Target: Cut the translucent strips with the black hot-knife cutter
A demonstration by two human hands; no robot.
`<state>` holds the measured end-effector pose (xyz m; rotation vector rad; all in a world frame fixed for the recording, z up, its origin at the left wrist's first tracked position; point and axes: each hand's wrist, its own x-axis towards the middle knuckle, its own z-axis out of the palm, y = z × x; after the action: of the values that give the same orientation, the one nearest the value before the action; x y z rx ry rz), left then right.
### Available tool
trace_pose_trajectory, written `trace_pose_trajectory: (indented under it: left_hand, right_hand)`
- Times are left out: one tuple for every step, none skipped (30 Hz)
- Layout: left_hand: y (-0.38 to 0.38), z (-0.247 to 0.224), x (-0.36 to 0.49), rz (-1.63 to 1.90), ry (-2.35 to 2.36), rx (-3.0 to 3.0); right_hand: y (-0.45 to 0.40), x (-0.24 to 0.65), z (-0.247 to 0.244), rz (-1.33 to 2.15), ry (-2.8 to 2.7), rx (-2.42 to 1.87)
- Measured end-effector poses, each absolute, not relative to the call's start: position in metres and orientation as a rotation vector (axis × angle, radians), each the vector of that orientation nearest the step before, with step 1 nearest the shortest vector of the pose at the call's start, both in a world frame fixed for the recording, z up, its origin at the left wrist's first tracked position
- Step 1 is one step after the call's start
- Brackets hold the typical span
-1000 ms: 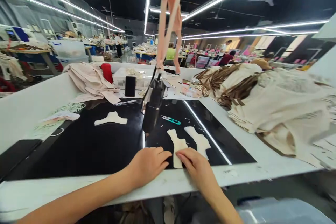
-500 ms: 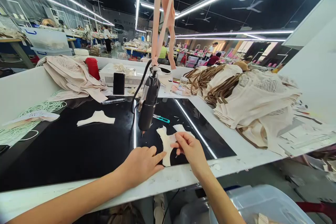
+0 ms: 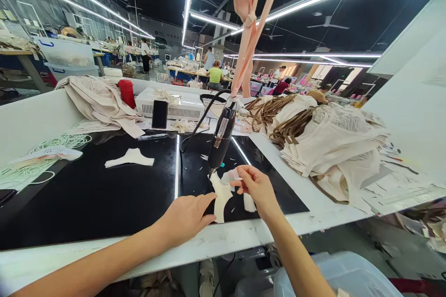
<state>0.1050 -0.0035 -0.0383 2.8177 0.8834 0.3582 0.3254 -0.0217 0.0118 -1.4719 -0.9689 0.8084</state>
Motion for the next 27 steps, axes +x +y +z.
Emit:
trace_pose_trajectory:
  left_hand:
    - [-0.004,-0.038,0.106,0.35,0.877,2.827]
    - [-0.004,-0.039,0.107,0.339,0.869,2.836]
    - [-0.004,-0.039,0.107,0.328,0.862,2.843]
    - [-0.004,-0.039,0.108,0.319,0.86,2.846]
    - [-0.004,-0.038,0.109,0.315,0.862,2.844]
    - [-0.004,-0.038,0.11,0.314,0.866,2.837]
    - [-0.005,-0.038,0.11,0.315,0.87,2.827]
    - [-0.005,-0.037,0.11,0.318,0.87,2.814]
    - [-0.005,-0.037,0.11,0.324,0.868,2.798]
    - [-0.005,-0.037,0.11,0.333,0.865,2.777]
    - [-0.005,-0.037,0.109,0.346,0.858,2.752]
    - [-0.004,-0.037,0.108,0.362,0.85,2.722]
    - [-0.003,-0.036,0.106,0.381,0.84,2.687]
    - [-0.001,-0.036,0.104,0.401,0.829,2.646]
    - [0.002,-0.036,0.101,0.419,0.815,2.599]
    - [0.005,-0.035,0.096,0.436,0.799,2.548]
    - [0.008,-0.034,0.091,0.451,0.785,2.498]
    - [0.01,-0.032,0.085,0.463,0.774,2.463]
    - [0.012,-0.03,0.077,0.478,0.76,2.41]
    - [0.013,-0.027,0.068,0.494,0.741,2.315]
    - [0.013,-0.024,0.059,0.507,0.714,2.174]
    - [0.012,-0.021,0.049,0.516,0.676,1.969]
    - [0.01,-0.017,0.039,0.516,0.631,1.729]
    - [0.007,-0.013,0.03,0.509,0.589,1.496]
    - [0.004,-0.009,0.021,0.502,0.563,1.311]
    - [0.001,-0.006,0.013,0.5,0.559,1.194]
    - [-0.002,-0.003,0.006,0.504,0.572,1.137]
  right_hand:
    - [-0.02,0.327,0.011,0.803,-0.967,-1.463]
    - [-0.018,0.328,0.011,0.789,-0.964,-1.448]
    - [-0.016,0.33,0.011,0.759,-0.956,-1.426]
    - [-0.015,0.33,0.013,0.709,-0.941,-1.395]
    - [-0.013,0.33,0.015,0.64,-0.917,-1.355]
    - [-0.013,0.329,0.018,0.561,-0.888,-1.309]
    - [-0.014,0.327,0.021,0.476,-0.864,-1.257]
    - [-0.017,0.323,0.025,0.392,-0.852,-1.203]
    - [-0.021,0.319,0.029,0.323,-0.856,-1.152]
    - [-0.027,0.314,0.033,0.269,-0.883,-1.104]
    - [-0.034,0.308,0.035,0.245,-0.927,-1.068]
    - [-0.043,0.301,0.037,0.253,-0.98,-1.043]
    - [-0.052,0.294,0.038,0.282,-1.047,-1.032]
    - [-0.06,0.287,0.037,0.316,-1.124,-1.03]
    - [-0.069,0.28,0.036,0.346,-1.202,-1.035]
    - [-0.076,0.272,0.034,0.38,-1.284,-1.053]
    - [-0.082,0.264,0.032,0.409,-1.368,-1.068]
    - [-0.086,0.256,0.03,0.438,-1.442,-1.084]
    - [-0.089,0.248,0.028,0.468,-1.521,-1.083]
    - [-0.09,0.24,0.026,0.495,-1.597,-1.063]
    - [-0.09,0.233,0.025,0.519,-1.662,-1.036]
    - [-0.089,0.226,0.023,0.54,-1.717,-1.009]
    - [-0.088,0.219,0.021,0.562,-1.754,-0.998]
    - [-0.086,0.213,0.018,0.585,-1.767,-1.009]
    - [-0.084,0.208,0.015,0.608,-1.76,-1.035]
    - [-0.082,0.202,0.012,0.636,-1.743,-1.065]
    - [-0.08,0.197,0.009,0.673,-1.719,-1.094]
